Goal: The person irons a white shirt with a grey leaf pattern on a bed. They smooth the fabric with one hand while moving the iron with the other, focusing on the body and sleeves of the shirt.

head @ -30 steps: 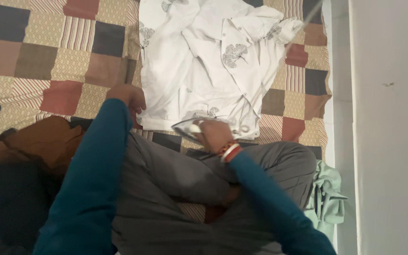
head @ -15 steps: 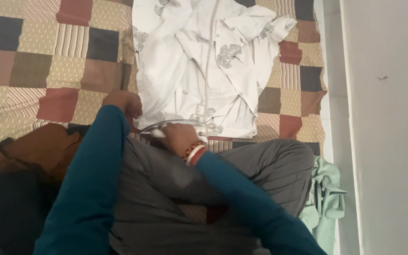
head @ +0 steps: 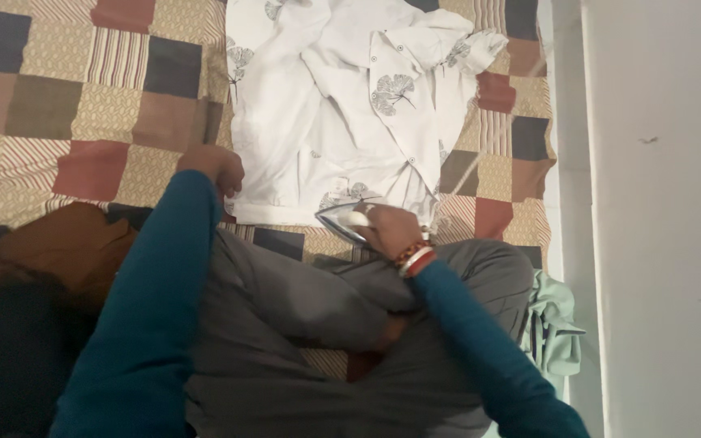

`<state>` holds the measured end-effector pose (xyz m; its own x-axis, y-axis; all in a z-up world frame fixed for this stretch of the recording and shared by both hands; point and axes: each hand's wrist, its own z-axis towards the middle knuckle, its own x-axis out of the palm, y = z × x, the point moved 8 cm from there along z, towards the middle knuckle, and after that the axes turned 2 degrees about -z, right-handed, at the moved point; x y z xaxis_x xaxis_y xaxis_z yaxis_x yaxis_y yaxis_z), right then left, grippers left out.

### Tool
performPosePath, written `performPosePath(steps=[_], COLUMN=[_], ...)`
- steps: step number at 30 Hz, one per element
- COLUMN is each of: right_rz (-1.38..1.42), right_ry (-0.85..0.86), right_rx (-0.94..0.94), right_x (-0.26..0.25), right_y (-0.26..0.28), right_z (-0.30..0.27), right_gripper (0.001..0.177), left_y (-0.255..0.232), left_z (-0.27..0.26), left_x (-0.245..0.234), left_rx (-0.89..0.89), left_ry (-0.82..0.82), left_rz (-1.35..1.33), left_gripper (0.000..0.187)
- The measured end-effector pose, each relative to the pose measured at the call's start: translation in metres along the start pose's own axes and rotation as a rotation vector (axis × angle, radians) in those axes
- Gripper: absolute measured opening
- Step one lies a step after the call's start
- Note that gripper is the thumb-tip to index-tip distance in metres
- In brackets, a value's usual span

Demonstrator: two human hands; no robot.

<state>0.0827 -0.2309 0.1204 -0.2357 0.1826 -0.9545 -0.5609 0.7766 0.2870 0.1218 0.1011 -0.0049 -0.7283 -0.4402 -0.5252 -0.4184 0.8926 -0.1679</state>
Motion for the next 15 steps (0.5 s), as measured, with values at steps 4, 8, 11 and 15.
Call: performPosePath(steps=[4, 8, 11, 15], right_rz=[0.077, 0.206, 0.175, 0.103], right_ry=[0.172, -0.012, -0.005, 0.016], right_rx=[0.077, -0.075, -0.105, -0.116], right_x=[0.027, 0.036, 0.054, 0.072], right_y=[0.040, 0.103, 0.132, 0.136], right_z=[0.029, 0.059, 0.083, 0.087], right_gripper=[0.037, 0.037, 0.031, 0.029], left_y=[0.003, 0.003, 0.005, 0.014], left_z=[0.017, 0.005, -0.007, 0.001], left_x=[0.007, 0.004, -0.003, -0.001], left_rx=[-0.003, 0.003, -0.019, -0.031], left_ry=[0.067, 0.006, -0.018, -0.062], left_rz=[0.009, -0.001, 0.040, 0.093], left_gripper=[0.026, 0.023, 0.023, 0.028])
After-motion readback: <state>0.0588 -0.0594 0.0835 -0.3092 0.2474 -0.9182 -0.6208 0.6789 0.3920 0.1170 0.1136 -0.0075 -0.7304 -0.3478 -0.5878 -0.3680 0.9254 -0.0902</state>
